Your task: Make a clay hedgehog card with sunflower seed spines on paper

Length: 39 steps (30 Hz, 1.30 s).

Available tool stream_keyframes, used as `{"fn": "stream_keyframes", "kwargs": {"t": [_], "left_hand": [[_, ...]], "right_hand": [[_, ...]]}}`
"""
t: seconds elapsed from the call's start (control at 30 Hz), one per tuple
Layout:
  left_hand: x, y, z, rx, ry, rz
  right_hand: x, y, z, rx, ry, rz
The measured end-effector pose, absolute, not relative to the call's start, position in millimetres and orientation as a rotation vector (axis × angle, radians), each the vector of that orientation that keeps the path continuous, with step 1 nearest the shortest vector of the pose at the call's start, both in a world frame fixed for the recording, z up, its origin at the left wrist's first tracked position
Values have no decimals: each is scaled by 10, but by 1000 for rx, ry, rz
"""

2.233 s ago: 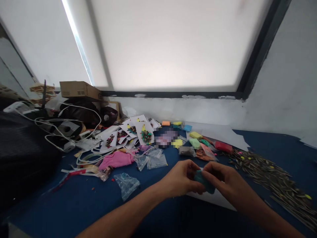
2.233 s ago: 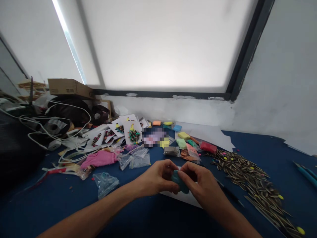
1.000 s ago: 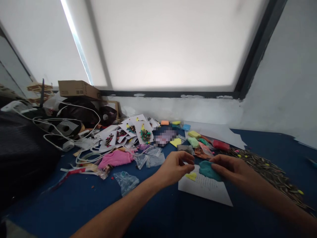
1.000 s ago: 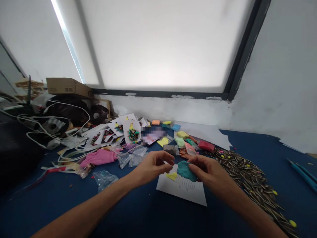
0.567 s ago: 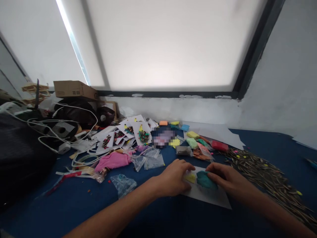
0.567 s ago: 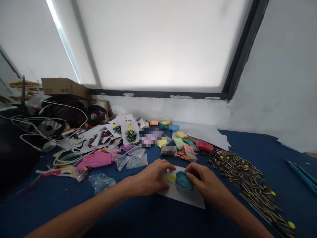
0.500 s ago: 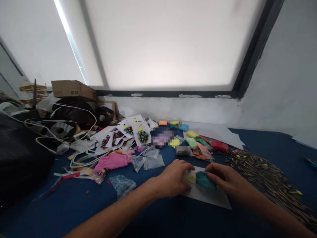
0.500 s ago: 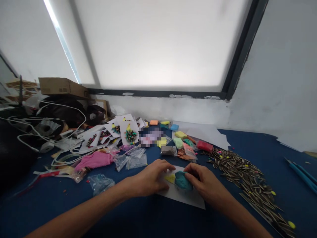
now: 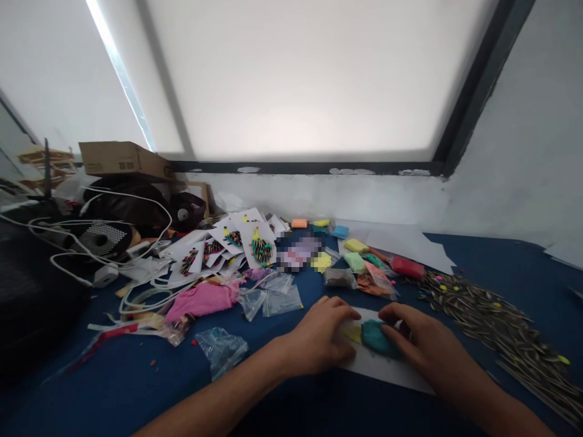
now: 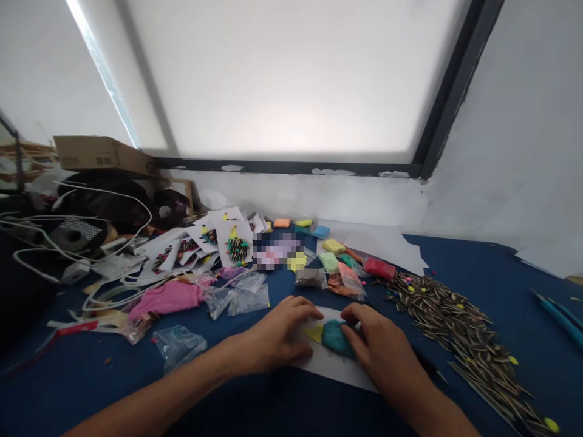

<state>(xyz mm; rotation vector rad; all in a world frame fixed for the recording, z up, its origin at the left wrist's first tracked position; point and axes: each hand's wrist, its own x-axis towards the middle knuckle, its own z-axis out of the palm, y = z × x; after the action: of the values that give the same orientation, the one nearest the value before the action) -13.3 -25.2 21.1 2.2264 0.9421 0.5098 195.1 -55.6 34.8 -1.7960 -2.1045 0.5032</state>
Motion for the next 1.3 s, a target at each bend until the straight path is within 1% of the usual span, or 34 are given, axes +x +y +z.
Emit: {"fn": "stream_keyframes", "kwargs": {"t": [0.23, 0.4, 0.57, 0.77, 1.03, 1.3], "left_hand": [[-143, -287, 199, 2347, 931, 483], [-149, -345, 242, 2497, 908, 435], [-143, -414, 291, 2658, 899, 353], [-116, -444, 270, 2816, 860, 245], [-129, -457, 324, 2848, 854, 190], [-124, -476, 348, 2844, 858, 188]], "right_hand": [[1907, -597, 258, -1721, -2178, 185], [1973, -583, 260, -1656, -2245, 85], [2091, -561, 305, -1684, -2251, -138], [2076, -632, 284, -1670, -2325, -179], [2106, -659, 171, -1517, -2413, -242], [1969, -697, 186, -1389, -2363, -275]]}}
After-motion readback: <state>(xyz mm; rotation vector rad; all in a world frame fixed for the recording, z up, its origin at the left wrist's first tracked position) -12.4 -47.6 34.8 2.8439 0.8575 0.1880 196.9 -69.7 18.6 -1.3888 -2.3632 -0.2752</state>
